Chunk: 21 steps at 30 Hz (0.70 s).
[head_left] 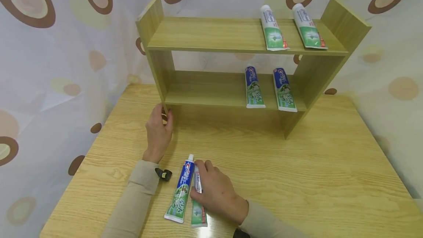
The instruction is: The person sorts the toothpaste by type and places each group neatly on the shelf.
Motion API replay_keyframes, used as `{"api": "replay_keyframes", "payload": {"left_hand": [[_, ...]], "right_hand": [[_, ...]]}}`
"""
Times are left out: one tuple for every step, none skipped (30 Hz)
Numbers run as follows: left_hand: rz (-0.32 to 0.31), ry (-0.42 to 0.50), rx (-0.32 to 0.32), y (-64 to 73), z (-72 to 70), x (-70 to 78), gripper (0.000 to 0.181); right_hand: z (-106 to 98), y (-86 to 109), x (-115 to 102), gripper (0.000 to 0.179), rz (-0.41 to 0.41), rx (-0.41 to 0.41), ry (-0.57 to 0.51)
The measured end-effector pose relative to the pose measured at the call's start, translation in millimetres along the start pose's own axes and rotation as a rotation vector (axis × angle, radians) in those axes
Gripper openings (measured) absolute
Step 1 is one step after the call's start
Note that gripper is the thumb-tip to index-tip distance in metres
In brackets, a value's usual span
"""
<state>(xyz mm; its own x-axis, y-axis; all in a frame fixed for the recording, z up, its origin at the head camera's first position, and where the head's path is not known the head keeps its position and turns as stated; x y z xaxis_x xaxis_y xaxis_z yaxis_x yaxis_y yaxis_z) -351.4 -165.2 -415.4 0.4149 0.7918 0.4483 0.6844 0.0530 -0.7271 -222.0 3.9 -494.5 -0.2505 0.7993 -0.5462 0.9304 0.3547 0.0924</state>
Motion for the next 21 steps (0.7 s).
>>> {"api": "replay_keyframes", "payload": {"left_hand": [[-0.002,-0.002,-0.002,-0.2,-0.2,-0.6,0.022],[-0.003,-0.003,-0.004,-0.3,-0.5,-0.9,0.023],[-0.003,-0.005,-0.004,-0.3,-0.7,-1.4,0.023],[-0.004,-0.004,-0.002,-0.6,-1.1,-1.7,0.023],[-0.004,-0.004,-0.001,-0.6,-1.3,-2.4,0.023],[-0.004,-0.005,0.0,-0.7,-1.8,-2.6,0.023],[-0.005,-0.005,0.003,-0.8,-2.3,-2.8,0.022],[-0.005,-0.005,0.006,-0.9,-2.8,-2.8,0.022],[-0.005,-0.007,0.007,-1.0,-3.3,-2.8,0.022],[-0.005,-0.007,0.007,-1.2,-3.6,-2.6,0.022],[-0.006,-0.008,0.008,-1.3,-3.8,-2.5,0.022],[-0.006,-0.008,0.007,-1.5,-3.7,-2.2,0.021],[-0.007,-0.006,0.005,-1.6,-3.0,-2.0,0.022],[-0.007,-0.006,0.001,-1.6,-2.3,-1.7,0.021],[-0.006,-0.006,-0.002,-1.6,-1.5,-1.3,0.022],[-0.008,-0.002,-0.006,-1.3,-0.6,-1.2,0.021],[-0.01,0.0,-0.009,-1.1,0.2,-1.4,0.021],[-0.01,0.003,-0.009,-0.8,0.8,-1.4,0.02],[-0.01,0.005,-0.009,-0.6,1.0,-1.3,0.02],[-0.009,0.005,-0.007,-0.6,0.9,-1.4,0.019],[-0.009,0.007,-0.004,-0.8,0.4,-1.3,0.019]], "right_hand": [[0.4,-0.2,0.2,0.079,0.003,-0.006,-0.002],[0.9,-0.3,0.4,0.081,0.005,-0.012,-0.003],[0.9,-0.3,0.2,0.082,0.005,-0.016,-0.005],[1.5,-0.4,0.3,0.083,0.006,-0.022,-0.008],[1.7,-0.7,0.0,0.084,0.005,-0.026,-0.01],[1.8,-0.9,-0.7,0.085,0.0,-0.027,-0.011],[1.5,-1.1,-1.6,0.084,-0.006,-0.027,-0.013],[1.5,-1.4,-2.3,0.084,-0.01,-0.027,-0.018],[1.0,-1.7,-3.3,0.082,-0.017,-0.024,-0.025],[0.9,-2.1,-3.9,0.081,-0.024,-0.02,-0.03],[0.2,-2.5,-4.6,0.08,-0.031,-0.012,-0.032],[-0.3,-2.7,-5.1,0.077,-0.04,-0.003,-0.031],[-1.1,-2.8,-5.4,0.076,-0.048,0.009,-0.023],[-1.8,-2.8,-5.6,0.073,-0.056,0.023,-0.012],[-2.6,-2.8,-5.9,0.071,-0.067,0.037,0.004],[-3.6,-2.6,-6.2,0.068,-0.077,0.053,0.02],[-4.4,-2.4,-6.4,0.066,-0.088,0.069,0.033],[-4.8,-2.3,-6.3,0.065,-0.098,0.081,0.038],[-5.2,-2.2,-6.3,0.064,-0.108,0.091,0.038],[-5.5,-2.1,-6.2,0.062,-0.119,0.099,0.028],[-1.9,-3.9,-2.9,0.061,-0.138,0.116,0.028]]}}
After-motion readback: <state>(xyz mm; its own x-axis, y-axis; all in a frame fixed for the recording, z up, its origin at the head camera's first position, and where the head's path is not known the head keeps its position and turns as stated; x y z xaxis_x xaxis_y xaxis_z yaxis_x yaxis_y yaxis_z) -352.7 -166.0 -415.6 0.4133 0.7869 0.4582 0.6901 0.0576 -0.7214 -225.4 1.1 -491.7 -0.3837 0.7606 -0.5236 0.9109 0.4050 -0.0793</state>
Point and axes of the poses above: each hand's wrist, its own y-axis away from the middle knuckle, its own z-axis out of the palm, x = y × z, the point moved 10 cm from there along -y, towards the middle knuckle, and after that the axes turned 8 degrees about -y, right-handed, at the moved point
